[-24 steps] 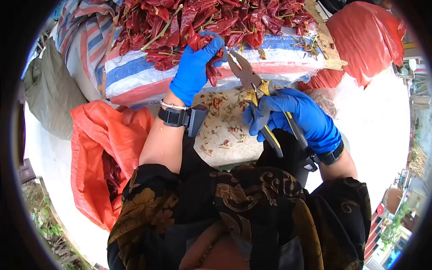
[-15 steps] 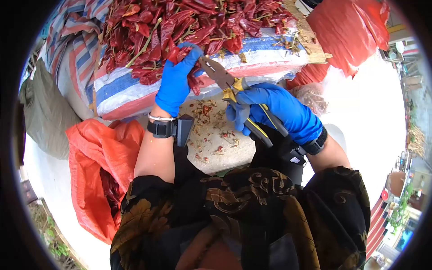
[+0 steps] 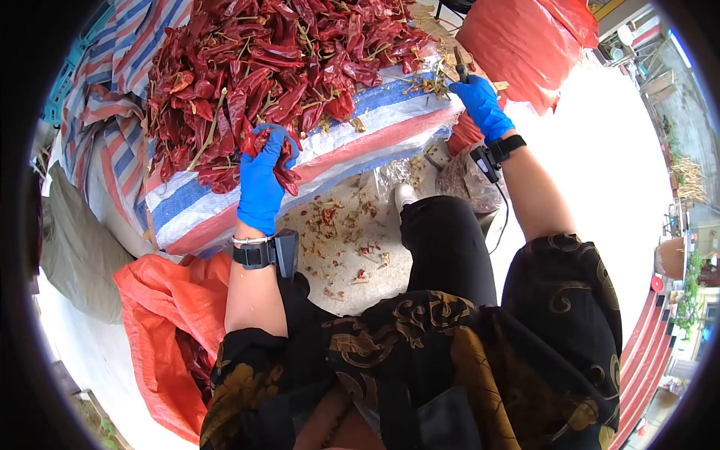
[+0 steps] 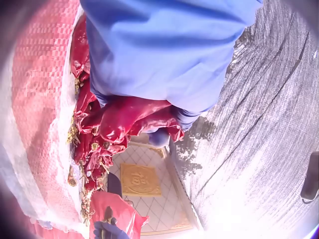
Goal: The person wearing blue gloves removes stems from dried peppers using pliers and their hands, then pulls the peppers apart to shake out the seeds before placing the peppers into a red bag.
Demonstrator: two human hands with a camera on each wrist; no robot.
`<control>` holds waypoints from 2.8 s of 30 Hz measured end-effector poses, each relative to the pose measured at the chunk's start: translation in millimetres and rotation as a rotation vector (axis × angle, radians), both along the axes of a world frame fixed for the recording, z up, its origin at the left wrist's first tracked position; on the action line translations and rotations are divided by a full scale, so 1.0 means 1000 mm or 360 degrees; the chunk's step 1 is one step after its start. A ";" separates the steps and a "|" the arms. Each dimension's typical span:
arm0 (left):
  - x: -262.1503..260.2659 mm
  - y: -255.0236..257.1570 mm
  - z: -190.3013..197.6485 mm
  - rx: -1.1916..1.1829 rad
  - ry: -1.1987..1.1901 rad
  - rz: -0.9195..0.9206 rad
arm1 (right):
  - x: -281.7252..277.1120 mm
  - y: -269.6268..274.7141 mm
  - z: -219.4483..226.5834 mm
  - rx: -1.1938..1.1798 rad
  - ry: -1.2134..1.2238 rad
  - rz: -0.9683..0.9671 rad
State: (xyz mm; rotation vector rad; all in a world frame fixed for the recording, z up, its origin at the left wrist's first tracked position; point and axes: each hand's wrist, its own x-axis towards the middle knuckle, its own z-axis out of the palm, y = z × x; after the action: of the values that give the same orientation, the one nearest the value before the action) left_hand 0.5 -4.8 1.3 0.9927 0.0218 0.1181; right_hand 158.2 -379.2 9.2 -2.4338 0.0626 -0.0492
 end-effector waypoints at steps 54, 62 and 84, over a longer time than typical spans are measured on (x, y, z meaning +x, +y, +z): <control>-0.119 -0.066 0.085 0.0458 -0.0184 0.0023 | -0.199 0.157 0.088 0.1908 0.0095 0.0994; -0.182 -0.075 0.095 0.0657 -0.0244 0.0343 | -0.274 0.164 0.099 0.1682 -0.0004 0.1154; -0.258 -0.004 0.119 0.0214 -0.0066 0.0620 | -0.253 0.106 0.083 0.2814 0.1105 0.1244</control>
State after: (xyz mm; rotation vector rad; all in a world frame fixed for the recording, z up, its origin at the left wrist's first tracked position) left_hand -257.1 -8.6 120.3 1.1114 0.1714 0.5025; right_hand -95.2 -273.3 92.2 -0.5096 -0.3741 0.8197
